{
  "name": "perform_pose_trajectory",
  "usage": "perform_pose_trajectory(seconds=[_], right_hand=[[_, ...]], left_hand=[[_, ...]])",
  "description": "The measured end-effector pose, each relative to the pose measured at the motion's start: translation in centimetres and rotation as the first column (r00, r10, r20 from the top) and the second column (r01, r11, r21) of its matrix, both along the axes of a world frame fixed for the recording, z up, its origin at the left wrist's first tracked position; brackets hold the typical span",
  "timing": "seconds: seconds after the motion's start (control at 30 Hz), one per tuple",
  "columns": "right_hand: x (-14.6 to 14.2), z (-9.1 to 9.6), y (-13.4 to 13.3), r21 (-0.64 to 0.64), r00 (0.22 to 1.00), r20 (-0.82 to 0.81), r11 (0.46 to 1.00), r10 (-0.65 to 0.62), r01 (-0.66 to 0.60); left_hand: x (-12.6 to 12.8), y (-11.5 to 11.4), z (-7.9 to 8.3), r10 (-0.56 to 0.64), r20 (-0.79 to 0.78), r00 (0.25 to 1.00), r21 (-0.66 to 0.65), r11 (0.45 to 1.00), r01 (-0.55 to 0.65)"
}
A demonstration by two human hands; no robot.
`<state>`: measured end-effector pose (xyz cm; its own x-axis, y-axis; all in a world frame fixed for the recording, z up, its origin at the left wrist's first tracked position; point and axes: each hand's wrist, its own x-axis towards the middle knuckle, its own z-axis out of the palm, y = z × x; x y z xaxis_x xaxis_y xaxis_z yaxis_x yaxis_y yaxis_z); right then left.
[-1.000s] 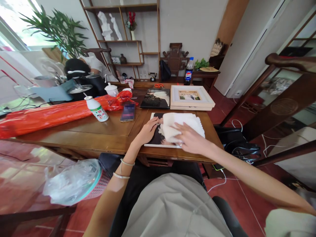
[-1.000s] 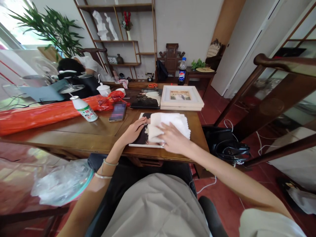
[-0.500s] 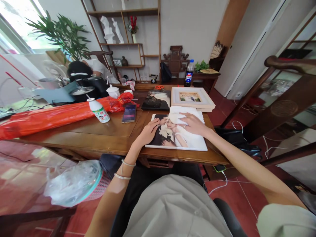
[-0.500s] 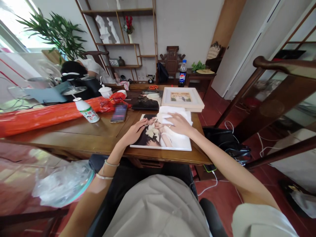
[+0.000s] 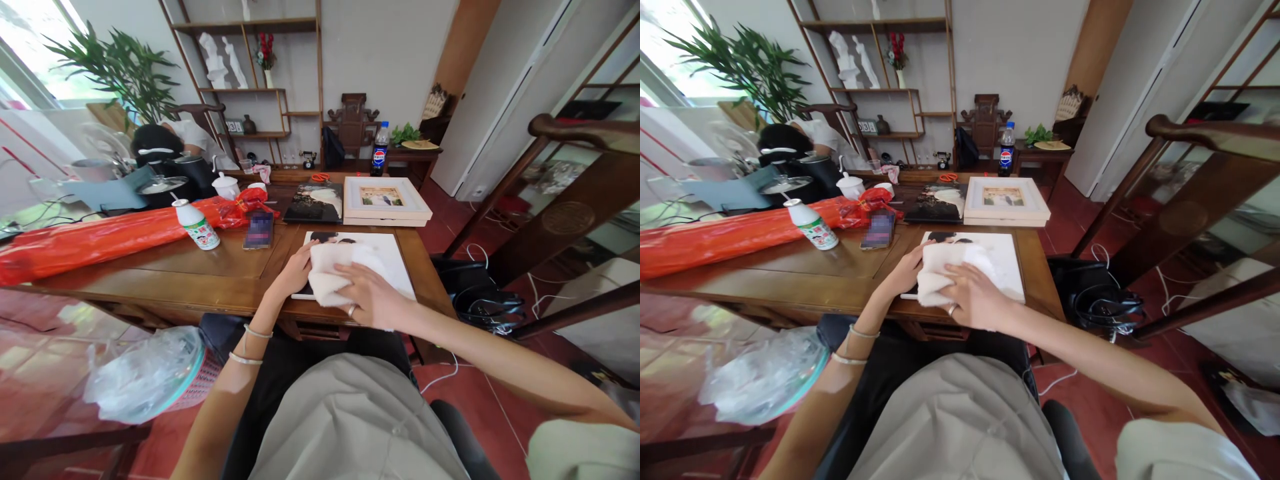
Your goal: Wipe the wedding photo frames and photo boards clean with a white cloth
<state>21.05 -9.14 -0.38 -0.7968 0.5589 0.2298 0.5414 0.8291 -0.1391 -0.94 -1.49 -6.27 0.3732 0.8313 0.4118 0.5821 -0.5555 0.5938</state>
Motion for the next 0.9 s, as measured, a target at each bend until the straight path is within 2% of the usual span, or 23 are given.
perform_pose_trajectory(seconds=[0.1, 0.17, 0.27, 0.33, 0.4, 0.57, 0.67, 0.77, 0.9], right_hand=[[0.7, 0.0, 3.9, 0.048, 0.989, 0.016, 0.988, -0.146, 0.145], [1.2, -0.1, 6.3, 0.092, 0.964, 0.038, 0.962, -0.262, 0.258], [1.0, -0.3, 7.7, 0.144, 0.922, 0.065, 0.918, -0.382, 0.37], [0.2, -0.4, 6.8, 0.178, 0.913, 0.085, 0.908, -0.398, 0.379], [-1.2, -0.5, 4.6, 0.2, 0.922, 0.115, 0.918, -0.37, 0.343], [-4.8, -1.4, -2.2, 0.257, 0.967, 0.157, 0.953, -0.203, 0.158], [-5.8, -1.8, -4.2, 0.263, 0.979, 0.163, 0.962, -0.126, 0.08], [-5.3, -1.4, -3.4, 0.203, 0.988, 0.117, 0.976, -0.103, 0.077], [-3.4, -0.1, 1.1, 0.096, 0.98, 0.091, 0.981, -0.178, 0.169]], left_hand=[[0.1, 0.1, -0.2, 0.036, -0.009, 0.999, 0.017, 0.999, -0.035], [0.2, 0.0, -0.2, 0.044, -0.015, 0.999, 0.016, 0.999, -0.044], [0.3, -0.1, -0.2, 0.039, -0.006, 0.999, 0.007, 0.999, -0.039], [0.3, 0.0, -0.2, 0.031, -0.002, 1.0, 0.005, 0.999, -0.031], [0.2, 0.1, -0.3, 0.015, 0.003, 1.0, 0.011, 1.0, -0.015], [-0.2, 0.3, -0.5, -0.032, 0.033, 0.999, 0.028, 0.999, 0.031], [-0.4, 0.3, -0.5, -0.048, 0.038, 0.998, 0.034, 0.998, 0.046], [-0.3, 0.3, -0.5, -0.037, 0.037, 0.999, 0.034, 0.999, 0.036], [-0.1, 0.4, -0.4, -0.019, 0.022, 1.0, 0.011, 1.0, 0.018]])
